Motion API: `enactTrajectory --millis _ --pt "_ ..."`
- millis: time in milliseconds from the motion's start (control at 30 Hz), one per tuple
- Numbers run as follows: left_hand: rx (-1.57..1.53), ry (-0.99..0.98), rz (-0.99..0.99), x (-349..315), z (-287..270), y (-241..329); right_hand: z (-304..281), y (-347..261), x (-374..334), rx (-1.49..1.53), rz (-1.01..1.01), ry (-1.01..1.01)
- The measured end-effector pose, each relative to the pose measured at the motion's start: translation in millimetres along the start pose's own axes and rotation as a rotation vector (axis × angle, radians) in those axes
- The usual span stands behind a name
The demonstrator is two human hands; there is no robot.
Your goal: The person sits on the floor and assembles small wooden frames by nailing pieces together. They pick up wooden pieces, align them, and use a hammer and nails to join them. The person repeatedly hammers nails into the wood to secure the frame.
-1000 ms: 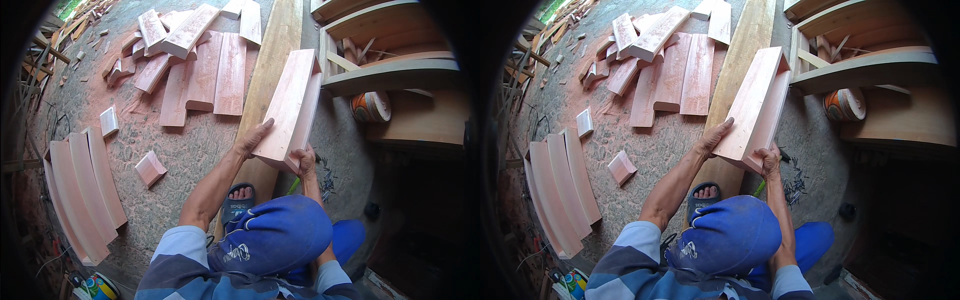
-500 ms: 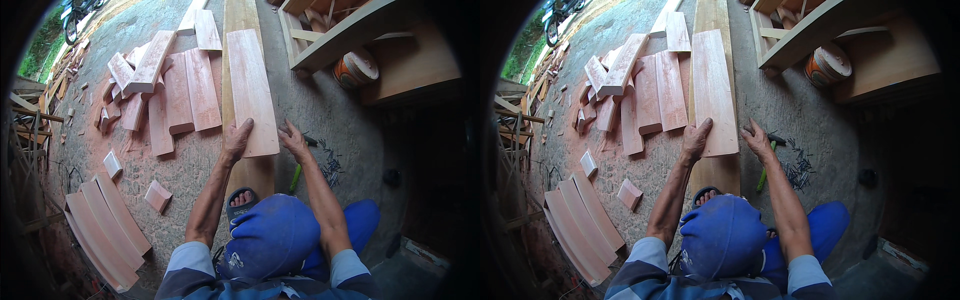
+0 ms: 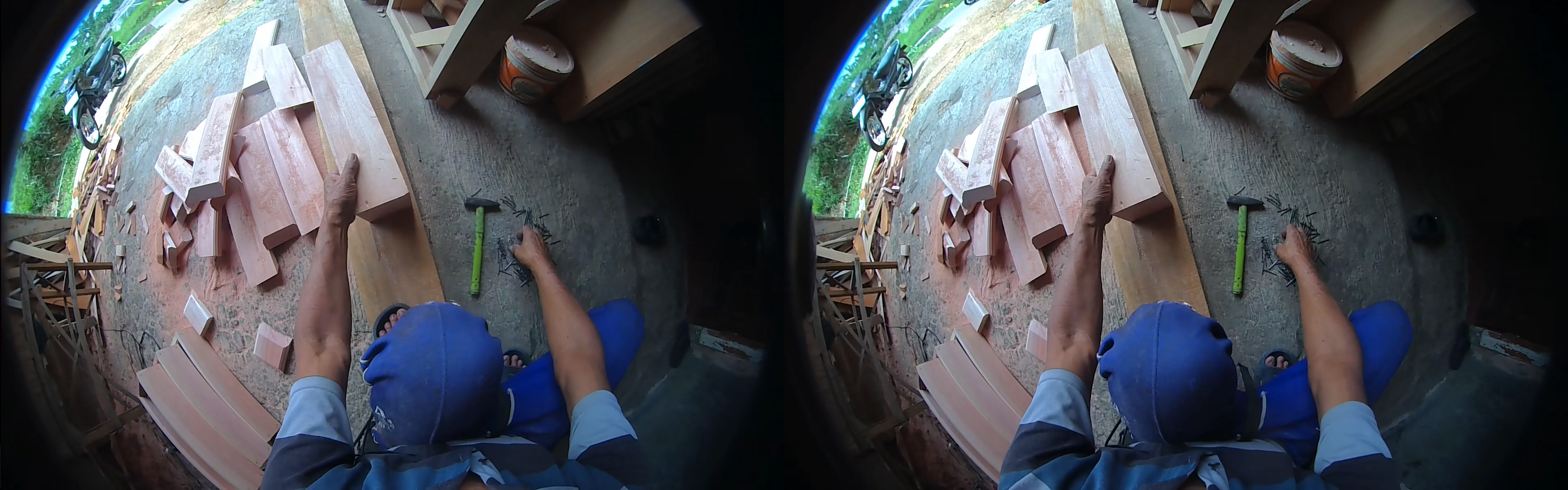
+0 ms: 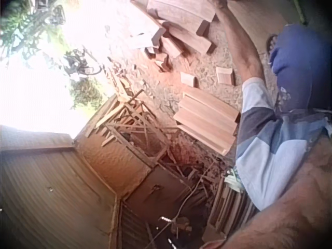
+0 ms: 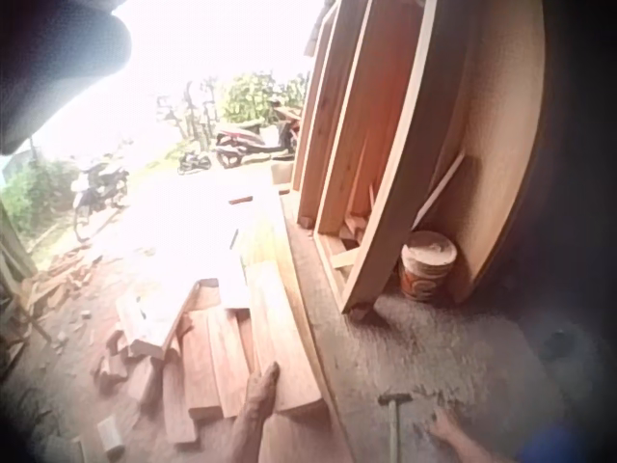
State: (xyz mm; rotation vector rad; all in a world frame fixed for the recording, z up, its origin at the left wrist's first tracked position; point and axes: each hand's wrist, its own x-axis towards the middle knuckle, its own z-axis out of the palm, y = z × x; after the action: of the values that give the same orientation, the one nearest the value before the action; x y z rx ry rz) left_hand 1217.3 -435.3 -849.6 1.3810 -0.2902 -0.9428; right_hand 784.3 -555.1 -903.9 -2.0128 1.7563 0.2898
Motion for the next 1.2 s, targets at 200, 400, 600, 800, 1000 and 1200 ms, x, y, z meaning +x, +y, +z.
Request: enactTrajectory --millis 200,400,600,800,1000,1200 --pt "0.295 0.298 0.382 6.8 -26.1 -1.2 37.6 20.8 -0.8 0.149 -0.035 0.013" --pt "0.515 0.518 0.557 -90.0 11.2 -4.4 16.1 40.2 16.4 0.678 0.190 -0.115" --pt "0.475 0.125 0.573 -138.1 71.6 -25.1 -23.2 30.1 11.9 1.222 0.271 -0.225" --pt "0.445 -0.316 0.211 -143.6 102.4 -75.3 -38.9 -68.7 -17.3 1.647 -0.042 -0.577" --pt "0.095 -0.034 0.337 -141.8 115.1 -63.0 -35.1 -156.7 -57.5 1.770 -0.192 -0.570" --pt "0.196 0.058 0.434 -135.8 85.9 -18.8 -27.9 -189.4 -82.4 1.494 -0.260 -0.621"
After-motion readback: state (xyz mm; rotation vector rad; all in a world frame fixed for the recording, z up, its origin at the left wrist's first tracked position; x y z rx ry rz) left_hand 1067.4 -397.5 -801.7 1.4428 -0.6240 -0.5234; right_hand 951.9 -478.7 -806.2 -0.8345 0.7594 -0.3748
